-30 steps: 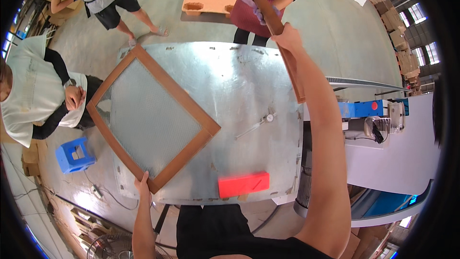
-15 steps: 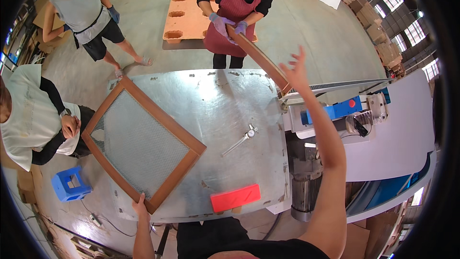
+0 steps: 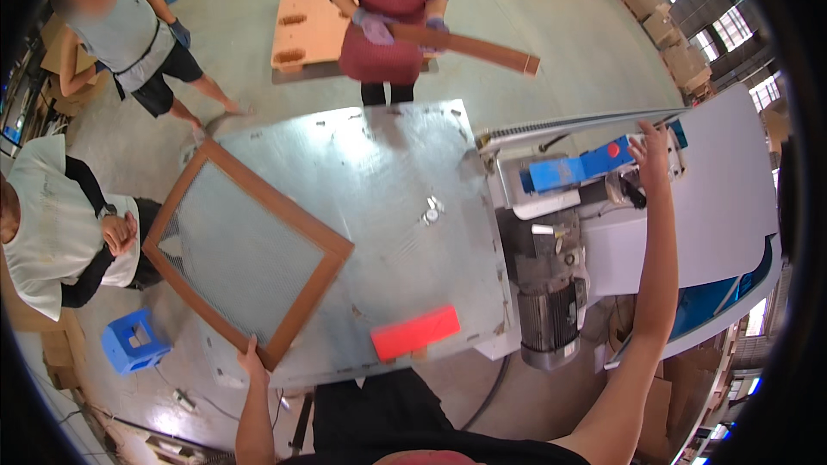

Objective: The person assembles a wooden frame with a mesh screen by hand, fitting wood slats together around the mesh while being assisted by others who hold the components in place.

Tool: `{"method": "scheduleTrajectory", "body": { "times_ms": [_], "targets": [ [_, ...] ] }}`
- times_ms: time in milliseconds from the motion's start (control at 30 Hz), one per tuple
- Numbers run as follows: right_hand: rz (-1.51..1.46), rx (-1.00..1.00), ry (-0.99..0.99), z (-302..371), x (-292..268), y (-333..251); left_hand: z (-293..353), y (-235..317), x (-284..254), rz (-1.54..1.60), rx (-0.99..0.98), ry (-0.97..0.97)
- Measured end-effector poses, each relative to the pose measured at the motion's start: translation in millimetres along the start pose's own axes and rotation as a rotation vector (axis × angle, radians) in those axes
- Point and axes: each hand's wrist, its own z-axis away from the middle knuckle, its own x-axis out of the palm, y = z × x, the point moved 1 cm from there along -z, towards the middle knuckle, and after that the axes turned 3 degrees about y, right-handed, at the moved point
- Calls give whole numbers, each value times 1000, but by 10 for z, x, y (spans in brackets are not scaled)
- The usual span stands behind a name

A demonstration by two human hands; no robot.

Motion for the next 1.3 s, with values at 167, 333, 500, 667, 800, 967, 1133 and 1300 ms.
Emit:
{"method": "scheduleTrajectory", "body": {
  "times_ms": [167, 333, 500, 667, 800, 967, 1133, 1300],
  "targets": [
    [739, -1668, 383, 1244, 409, -558, -73, -59, -20, -57, 58, 71],
    [512, -784, 170, 1690, 1229, 898, -143, -41, 19, -98, 124, 143],
    [565, -911, -1113, 3897, 1945, 2595, -132, -2, 5, -65, 50, -5],
    [385, -806, -1184, 5276, 1965, 2772, 58, 78, 104, -117, 130, 56],
    [379, -612, -1015, 5529, 2071, 2791, 59, 113, 115, -118, 154, 89],
    [482, -749, -1019, 5368, 1959, 2990, -17, 283, 15, -431, 159, 50],
    [607, -780, -1034, 4998, 1673, 3192, 31, 492, 24, -714, 44, -7],
    [694, -730, -966, 4792, 1549, 3355, 8, 627, 43, -1180, 108, -43]
  ]
}}
